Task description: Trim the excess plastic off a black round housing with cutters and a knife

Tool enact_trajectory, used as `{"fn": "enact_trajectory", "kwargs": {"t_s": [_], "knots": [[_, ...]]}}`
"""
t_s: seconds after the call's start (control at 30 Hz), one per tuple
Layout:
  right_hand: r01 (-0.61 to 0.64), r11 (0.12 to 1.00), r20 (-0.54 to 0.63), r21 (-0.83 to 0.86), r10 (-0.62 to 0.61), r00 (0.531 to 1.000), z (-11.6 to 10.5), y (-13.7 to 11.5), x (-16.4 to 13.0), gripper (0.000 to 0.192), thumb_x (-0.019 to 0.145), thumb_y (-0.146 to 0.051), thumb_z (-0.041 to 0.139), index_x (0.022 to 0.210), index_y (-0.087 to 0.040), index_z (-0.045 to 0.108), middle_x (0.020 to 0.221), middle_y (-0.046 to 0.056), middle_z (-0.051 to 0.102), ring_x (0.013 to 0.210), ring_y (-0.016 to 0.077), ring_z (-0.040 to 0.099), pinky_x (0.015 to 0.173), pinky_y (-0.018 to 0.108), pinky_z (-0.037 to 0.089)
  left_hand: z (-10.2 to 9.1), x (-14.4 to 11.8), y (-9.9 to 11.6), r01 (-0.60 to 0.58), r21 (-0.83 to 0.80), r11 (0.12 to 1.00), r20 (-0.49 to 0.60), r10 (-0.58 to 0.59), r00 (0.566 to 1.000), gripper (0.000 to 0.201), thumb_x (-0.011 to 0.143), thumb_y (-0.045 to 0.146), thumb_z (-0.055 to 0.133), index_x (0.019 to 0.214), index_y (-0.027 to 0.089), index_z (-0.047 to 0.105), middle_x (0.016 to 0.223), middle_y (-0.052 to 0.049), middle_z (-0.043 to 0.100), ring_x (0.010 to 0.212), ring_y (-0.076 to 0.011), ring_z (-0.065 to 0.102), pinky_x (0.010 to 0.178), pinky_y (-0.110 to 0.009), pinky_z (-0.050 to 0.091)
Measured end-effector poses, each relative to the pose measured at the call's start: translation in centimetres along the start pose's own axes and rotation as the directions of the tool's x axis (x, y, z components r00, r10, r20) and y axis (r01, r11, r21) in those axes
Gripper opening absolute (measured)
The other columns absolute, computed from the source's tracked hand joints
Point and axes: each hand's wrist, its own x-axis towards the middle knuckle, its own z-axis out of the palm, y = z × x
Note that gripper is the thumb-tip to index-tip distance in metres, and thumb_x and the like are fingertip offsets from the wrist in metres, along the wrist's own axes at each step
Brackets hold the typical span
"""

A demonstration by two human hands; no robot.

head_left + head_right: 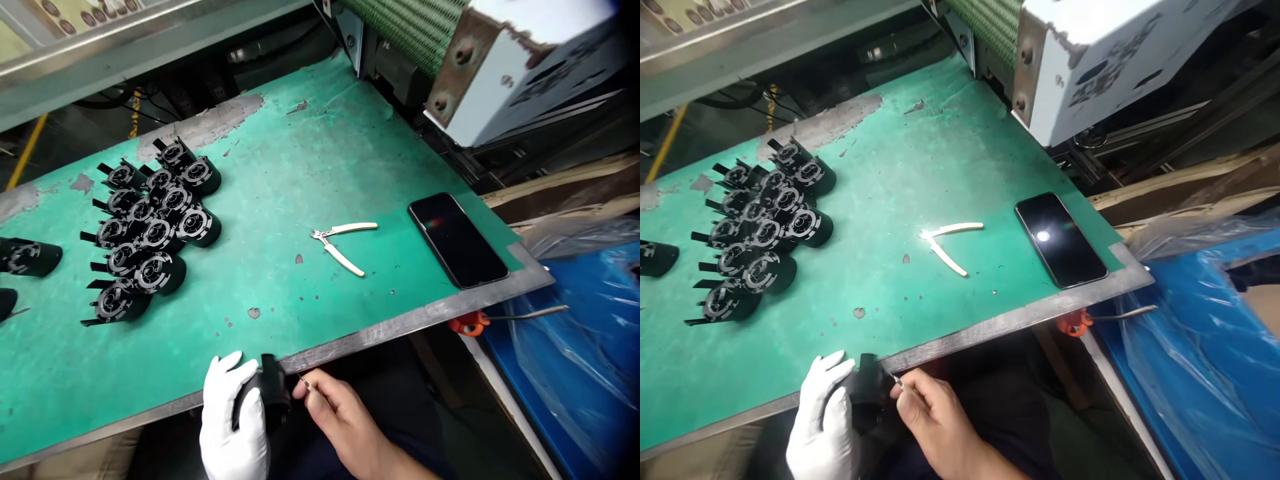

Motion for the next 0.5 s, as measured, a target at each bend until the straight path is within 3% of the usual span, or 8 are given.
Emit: {"fn": "enact_trajectory", "kwargs": {"t_s": [0.07,0.17,0.27,0.37,0.43,0.5], "knots": [[0.043,0.999,0.008,-0.009,-0.043,0.999,0.4,-0.1,-0.2,0.042,0.094,-0.051,0.058,0.126,-0.024,0.055,0.071,-0.006,0.039,0.063,0.0105,0.036,0.06,0.026,0.033,0.1,-0.2,-0.9,-0.033,0.014,0.999,0.03,0.032,0.999,0.022,0.095,0.028,0.059,0.114,0.023,0.068,0.129,-0.007,0.063,0.137,-0.0284,0.048,0.12,-0.05,0.034],[0.098,0.984,0.003,-0.152,-0.099,0.995,1.3,-0.4,0.0,0.059,0.09,-0.04,0.066,0.144,-0.03,0.046,0.079,-0.004,0.054,0.069,0.0112,0.049,0.067,0.026,0.043,-0.1,-0.1,-1.3,-0.019,0.026,0.999,0.021,0.019,1.0,0.023,0.096,0.033,0.058,0.115,0.025,0.068,0.131,-0.005,0.062,0.137,-0.0269,0.047,0.121,-0.05,0.034],[0.154,0.959,-0.077,-0.236,-0.176,0.981,1.7,-0.8,0.2,0.045,0.095,-0.036,0.058,0.139,-0.028,0.055,0.1,0.004,0.066,0.078,0.014,0.059,0.078,0.029,0.051,-1.9,0.5,-0.7,0.014,0.039,0.999,0.162,-0.02,0.987,0.03,0.096,0.04,0.058,0.122,0.029,0.066,0.132,-0.003,0.063,0.134,-0.0274,0.051,0.118,-0.05,0.04],[0.221,0.949,-0.159,-0.227,-0.26,0.952,1.3,-1.5,0.0,0.038,0.099,-0.034,0.052,0.134,-0.024,0.061,0.116,0.009,0.068,0.096,0.0188,0.064,0.094,0.032,0.052,-5.0,1.4,0.6,0.002,-0.047,0.999,0.399,0.017,0.917,0.049,0.093,0.051,0.058,0.137,0.029,0.058,0.137,-0.006,0.062,0.129,-0.0293,0.058,0.111,-0.044,0.051],[0.244,0.954,-0.17,-0.172,-0.273,0.947,0.9,-2.3,-0.1,0.035,0.101,-0.036,0.049,0.129,-0.022,0.064,0.117,0.009,0.069,0.105,0.0215,0.063,0.099,0.034,0.049,-6.6,1.9,2.0,0.026,-0.159,0.987,0.372,0.036,0.928,0.058,0.095,0.06,0.049,0.143,0.028,0.053,0.143,-0.009,0.056,0.131,-0.0311,0.055,0.114,-0.045,0.049],[0.225,0.973,-0.138,-0.058,-0.231,0.963,1.0,-3.3,0.0,0.036,0.102,-0.04,0.047,0.125,-0.021,0.066,0.112,0.009,0.07,0.102,0.0222,0.063,0.094,0.033,0.05,-7.1,2.0,3.5,0.092,-0.289,0.953,0.292,-0.004,0.956,0.07,0.09,0.071,0.048,0.144,0.027,0.05,0.15,-0.011,0.049,0.137,-0.0354,0.048,0.118,-0.052,0.044]]}}
